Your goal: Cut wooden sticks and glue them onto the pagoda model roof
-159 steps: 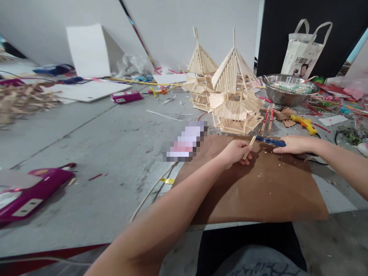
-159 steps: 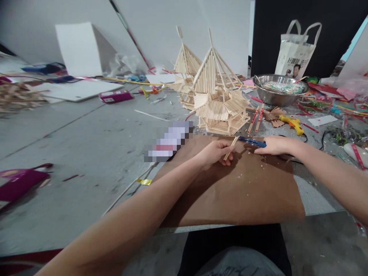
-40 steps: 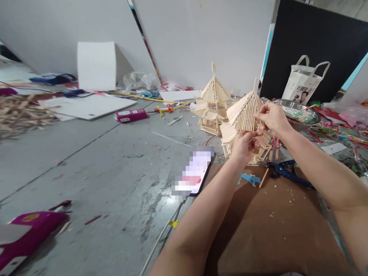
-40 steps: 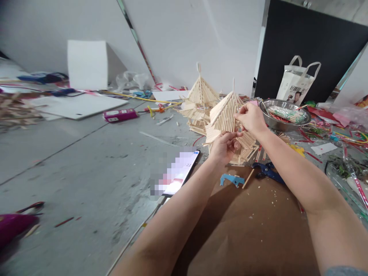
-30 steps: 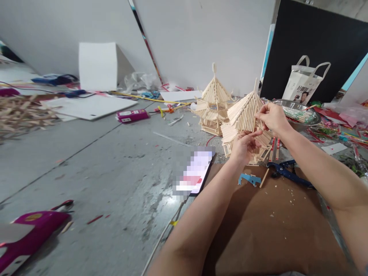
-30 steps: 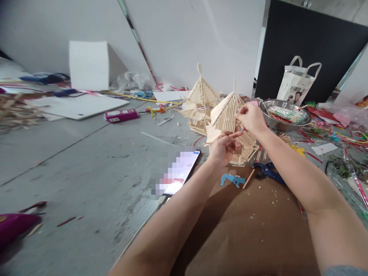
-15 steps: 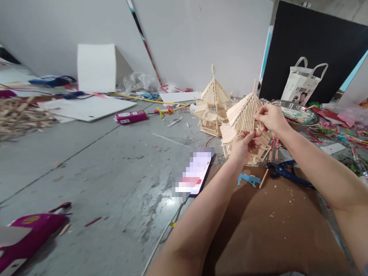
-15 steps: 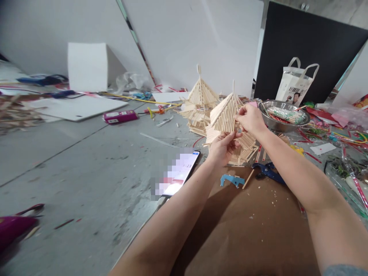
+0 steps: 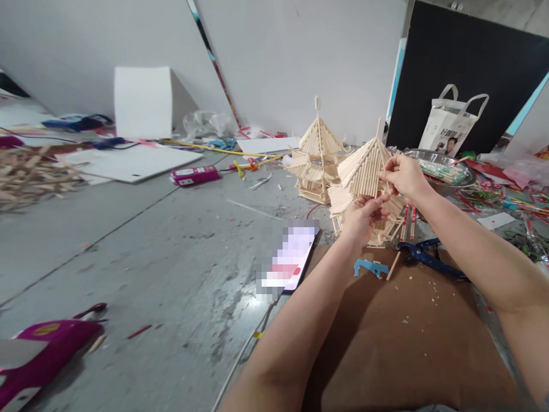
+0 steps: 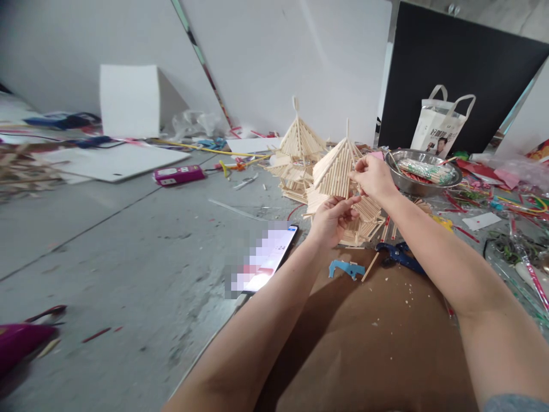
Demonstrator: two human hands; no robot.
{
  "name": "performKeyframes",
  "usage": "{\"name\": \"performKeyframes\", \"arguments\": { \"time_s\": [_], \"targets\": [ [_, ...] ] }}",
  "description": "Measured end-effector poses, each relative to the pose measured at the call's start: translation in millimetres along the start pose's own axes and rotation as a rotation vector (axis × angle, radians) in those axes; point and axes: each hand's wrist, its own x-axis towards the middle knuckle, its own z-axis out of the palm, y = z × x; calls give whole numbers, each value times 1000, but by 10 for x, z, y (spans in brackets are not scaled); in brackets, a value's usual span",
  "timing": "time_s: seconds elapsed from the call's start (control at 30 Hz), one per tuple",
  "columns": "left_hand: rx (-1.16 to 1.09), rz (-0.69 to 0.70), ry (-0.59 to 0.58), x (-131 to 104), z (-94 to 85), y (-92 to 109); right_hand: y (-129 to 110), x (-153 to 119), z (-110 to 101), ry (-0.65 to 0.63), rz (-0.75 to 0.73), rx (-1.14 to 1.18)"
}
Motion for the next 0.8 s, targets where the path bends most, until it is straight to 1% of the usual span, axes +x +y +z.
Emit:
{"name": "performKeyframes", "arguments": {
  "time_s": [0.13,0.27,0.43,0.53,0.63,0.73,0.8],
  "targets": [
    [-23,-1,-5,-3,4,5,-12,1,-2,-3,12,-19],
    [-22,-22,16,-1,6,15,-22,-11,-11,-5,-3,-44],
    [-21,-94,14,10,-1,27,-82,-76,-44,-22,-58,-138],
    [-41,-178,-59,7,-17,34,-132,-107,-85,-40,-88,-198],
    [-50,-254,-155,-10,-37,45,-159,-137,-155,-8,-112,-201],
    [38,-281,-250,-44,-50,66,-152,-222,-265,22,-118,-105],
    [150,-286,-332,-79,-42,87,-127,-335,-356,-24,-93,-1]
  ]
}}
